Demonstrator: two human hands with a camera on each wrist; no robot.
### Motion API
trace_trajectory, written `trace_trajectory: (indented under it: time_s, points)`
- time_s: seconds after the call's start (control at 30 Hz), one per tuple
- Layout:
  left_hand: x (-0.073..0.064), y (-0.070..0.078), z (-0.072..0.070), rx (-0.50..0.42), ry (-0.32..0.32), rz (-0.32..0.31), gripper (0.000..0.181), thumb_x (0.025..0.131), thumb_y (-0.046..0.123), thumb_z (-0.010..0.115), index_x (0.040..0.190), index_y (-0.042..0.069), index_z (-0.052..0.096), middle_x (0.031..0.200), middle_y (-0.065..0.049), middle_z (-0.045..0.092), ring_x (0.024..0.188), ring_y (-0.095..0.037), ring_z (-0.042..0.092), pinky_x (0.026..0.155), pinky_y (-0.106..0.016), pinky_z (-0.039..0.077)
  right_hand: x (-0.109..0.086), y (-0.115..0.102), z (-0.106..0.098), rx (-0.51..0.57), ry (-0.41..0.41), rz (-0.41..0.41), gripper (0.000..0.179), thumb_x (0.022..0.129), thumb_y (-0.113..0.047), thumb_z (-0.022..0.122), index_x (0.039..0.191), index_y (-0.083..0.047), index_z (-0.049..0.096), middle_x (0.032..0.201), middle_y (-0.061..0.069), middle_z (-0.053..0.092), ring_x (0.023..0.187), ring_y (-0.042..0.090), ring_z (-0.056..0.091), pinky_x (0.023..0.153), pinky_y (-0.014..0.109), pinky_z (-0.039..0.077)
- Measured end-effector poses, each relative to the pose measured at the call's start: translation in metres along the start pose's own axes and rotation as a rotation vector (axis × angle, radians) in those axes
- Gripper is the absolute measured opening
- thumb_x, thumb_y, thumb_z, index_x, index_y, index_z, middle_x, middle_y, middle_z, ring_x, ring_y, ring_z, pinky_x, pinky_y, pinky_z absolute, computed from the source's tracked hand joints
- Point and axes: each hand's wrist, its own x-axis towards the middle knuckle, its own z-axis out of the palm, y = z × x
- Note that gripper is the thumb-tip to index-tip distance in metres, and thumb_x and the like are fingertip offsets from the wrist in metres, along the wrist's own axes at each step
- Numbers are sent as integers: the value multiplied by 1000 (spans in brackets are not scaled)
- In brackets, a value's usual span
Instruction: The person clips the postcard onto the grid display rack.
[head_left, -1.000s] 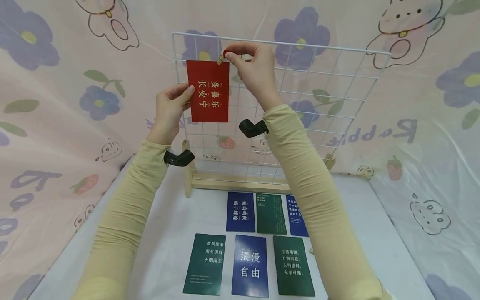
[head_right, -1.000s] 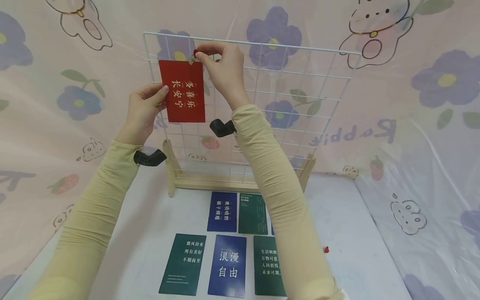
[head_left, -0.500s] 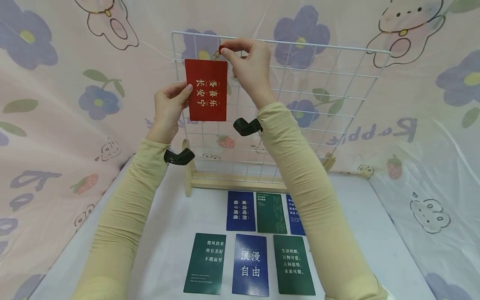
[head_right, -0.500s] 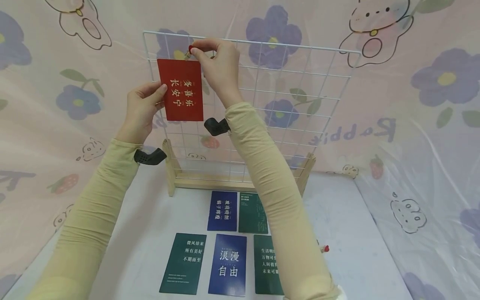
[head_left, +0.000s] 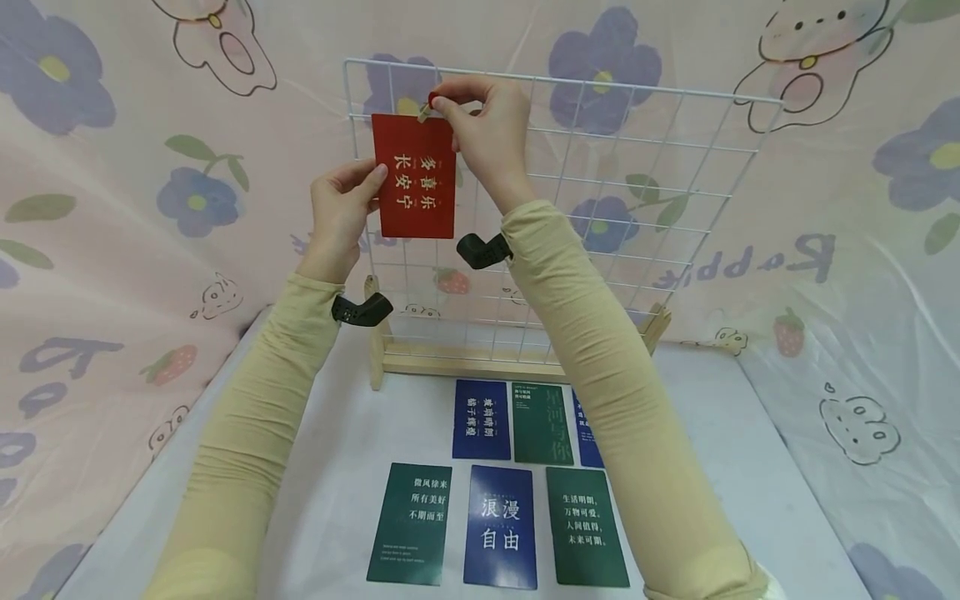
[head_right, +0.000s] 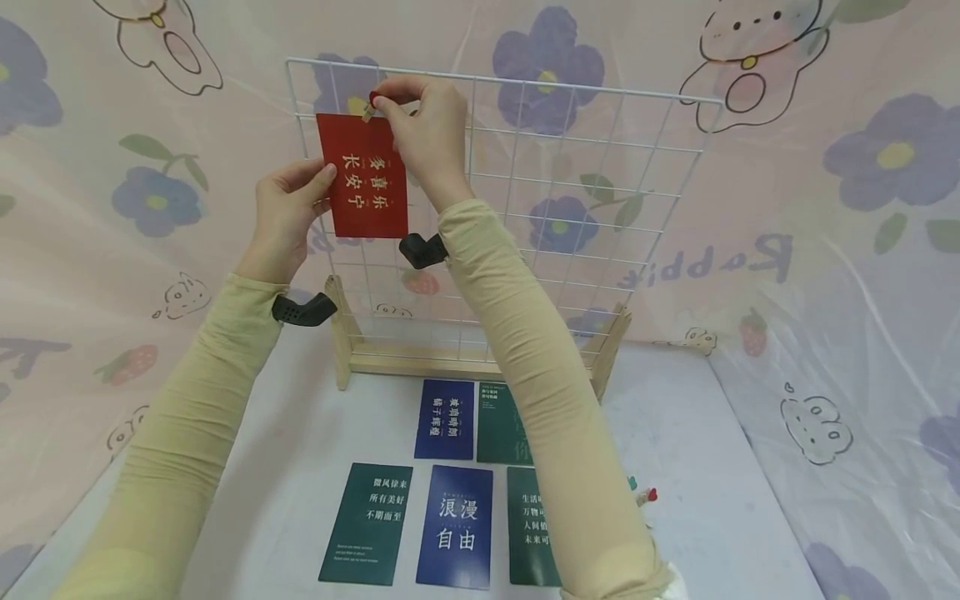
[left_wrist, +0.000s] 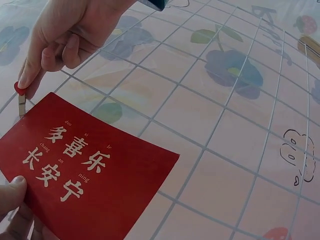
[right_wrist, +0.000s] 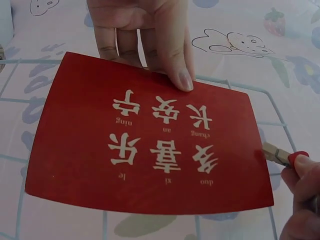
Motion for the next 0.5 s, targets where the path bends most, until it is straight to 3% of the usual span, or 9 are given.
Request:
trace_trajectory:
  time_s: [0.2,0.5]
  points:
    - [0,0,1,22,9,26,27,86,12,71,111,2,70,95,-3,65,81,-13,58,72,-26,49,-1,-3,2,-34,-11,-5,10,89,-10,69,94,-4,74,88,6,67,43,15,48,49,22,47]
    - [0,-1,2,13,15,16,26,85,12,72,110,3,71,96,-3,64,81,-13,58,71,-25,49,0,-2,5,-36,-20,7,8,88,-8,70,93,-4,75,86,6,67,41,14,47,46,23,45]
